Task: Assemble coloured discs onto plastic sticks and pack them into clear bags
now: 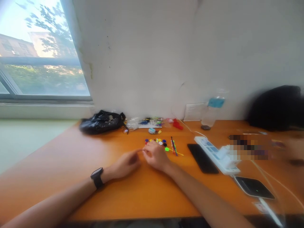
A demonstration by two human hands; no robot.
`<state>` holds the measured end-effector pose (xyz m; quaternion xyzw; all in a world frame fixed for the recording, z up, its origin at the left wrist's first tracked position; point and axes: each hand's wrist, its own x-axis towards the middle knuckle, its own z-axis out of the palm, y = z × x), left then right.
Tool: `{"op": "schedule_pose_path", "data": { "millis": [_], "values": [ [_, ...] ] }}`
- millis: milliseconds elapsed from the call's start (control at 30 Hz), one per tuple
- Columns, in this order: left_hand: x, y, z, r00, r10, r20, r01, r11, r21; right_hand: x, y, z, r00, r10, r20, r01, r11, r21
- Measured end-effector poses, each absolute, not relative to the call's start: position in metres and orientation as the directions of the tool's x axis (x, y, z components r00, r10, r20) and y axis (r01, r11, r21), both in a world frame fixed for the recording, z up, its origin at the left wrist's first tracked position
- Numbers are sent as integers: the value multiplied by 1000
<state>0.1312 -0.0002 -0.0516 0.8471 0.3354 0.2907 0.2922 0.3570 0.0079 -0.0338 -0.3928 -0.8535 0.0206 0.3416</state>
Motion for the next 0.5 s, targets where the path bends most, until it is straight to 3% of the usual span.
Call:
{"op": "schedule_pose_path", "data": {
  "millis": [167, 333, 500],
  "values": [
    [130, 2, -55, 647, 679, 347, 406, -692, 597, 379, 28, -31, -329, 750, 573, 788, 552, -271],
    [129, 2, -54, 656, 662, 363, 377, -704, 602, 399, 44, -38, -260, 862, 435, 937, 334, -101],
    [130, 0, -53, 659, 674, 335, 370, -678, 635, 400, 44, -38, -265, 883, 386, 950, 308, -51]
  ]
}}
